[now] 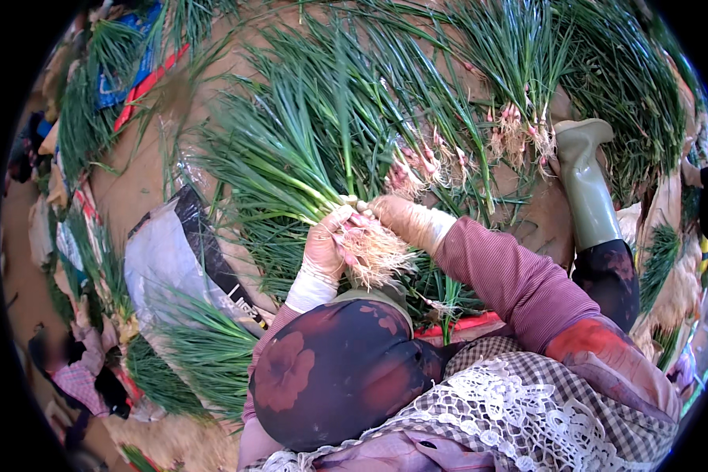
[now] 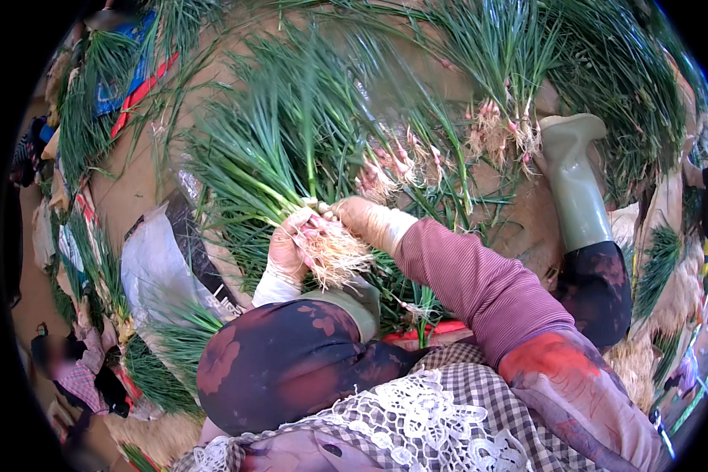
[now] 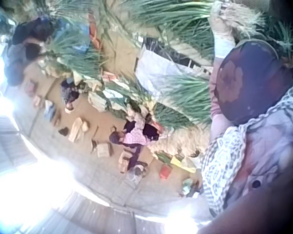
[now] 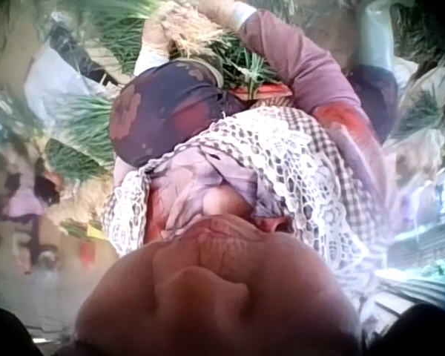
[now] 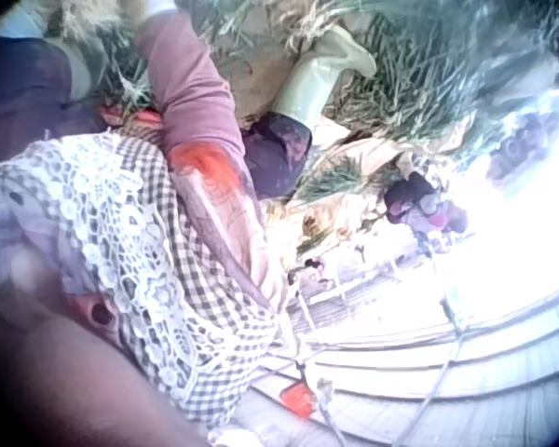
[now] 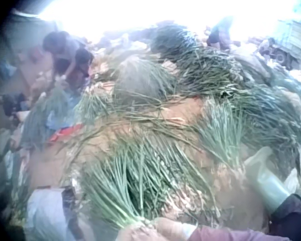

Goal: The person cleans green onions by hand and using a small blade, removing the outer layers and trimming the roots before bundling them.

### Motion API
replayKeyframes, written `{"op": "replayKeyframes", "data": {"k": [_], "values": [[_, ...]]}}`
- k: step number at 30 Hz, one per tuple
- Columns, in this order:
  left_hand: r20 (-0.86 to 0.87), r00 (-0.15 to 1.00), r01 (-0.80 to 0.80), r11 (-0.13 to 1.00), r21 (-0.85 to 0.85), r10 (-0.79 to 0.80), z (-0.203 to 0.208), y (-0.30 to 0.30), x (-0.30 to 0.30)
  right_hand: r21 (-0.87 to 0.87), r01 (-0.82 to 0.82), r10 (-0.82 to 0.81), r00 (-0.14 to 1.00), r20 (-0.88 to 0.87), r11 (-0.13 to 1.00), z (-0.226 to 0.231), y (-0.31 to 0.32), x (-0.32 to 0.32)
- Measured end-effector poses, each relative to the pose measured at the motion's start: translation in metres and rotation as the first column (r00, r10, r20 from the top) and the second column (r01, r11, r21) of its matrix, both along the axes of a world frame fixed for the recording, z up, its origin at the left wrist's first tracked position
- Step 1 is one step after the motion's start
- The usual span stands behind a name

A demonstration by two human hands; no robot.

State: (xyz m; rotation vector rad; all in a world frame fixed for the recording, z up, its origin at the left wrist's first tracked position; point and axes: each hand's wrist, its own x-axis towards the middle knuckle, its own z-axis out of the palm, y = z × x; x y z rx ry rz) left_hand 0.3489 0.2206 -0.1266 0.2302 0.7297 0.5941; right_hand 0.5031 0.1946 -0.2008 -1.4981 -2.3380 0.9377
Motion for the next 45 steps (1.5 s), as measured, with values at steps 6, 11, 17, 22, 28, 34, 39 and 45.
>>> {"op": "replayKeyframes", "data": {"k": [6, 11, 17, 22, 28, 34, 39, 45], "values": [[0.308, 0.951, -0.023, 1.0, -0.009, 0.024, 0.027, 0.007, -0.004, -0.336, 0.72, -0.731, 0.672, 0.118, 0.607, 0.036, 0.021, 0.028], [0.305, 0.947, -0.15, 0.98, 0.13, 0.104, 0.038, 0.03, -0.019, -0.538, -0.082, 0.111, 0.994, 0.022, 0.839, 0.062, 0.006, 0.015], [0.232, 0.965, 0.126, 0.992, 0.009, -0.125, 0.005, 0.009, -0.007, -0.317, 0.681, -0.535, 0.723, 0.438, 0.66, 0.052, 0.018, 0.089], [0.237, 0.968, 0.091, 0.996, -0.014, -0.086, 0.02, 0.002, -0.011, -0.783, 0.361, -0.788, 0.562, -0.249, 0.506, 0.059, 0.017, 0.101], [0.033, 0.998, 0.05, 0.998, -0.035, -0.049, -0.003, 0.006, 0.002, -0.588, 0.309, -0.573, 0.748, -0.335, 0.748, 0.085, -0.008, 0.052], [0.088, 0.989, 0.135, 0.979, -0.154, -0.122, -0.004, 0.001, 0.013, -0.787, 0.251, -0.779, 0.479, -0.405, 0.564, 0.044, -0.004, 0.045], [-0.147, 0.957, 0.254, 0.967, 0.003, -0.251, 0.008, 0.002, 0.006, -0.485, 0.598, -0.761, 0.584, -0.282, 0.638, 0.064, 0.022, -0.007], [-0.174, 0.976, 0.156, 0.978, 0.14, -0.131, 0.009, 0.006, 0.009, -0.177, 0.599, -0.612, 0.791, -0.025, 0.781, 0.074, 0.026, 0.003]]}}
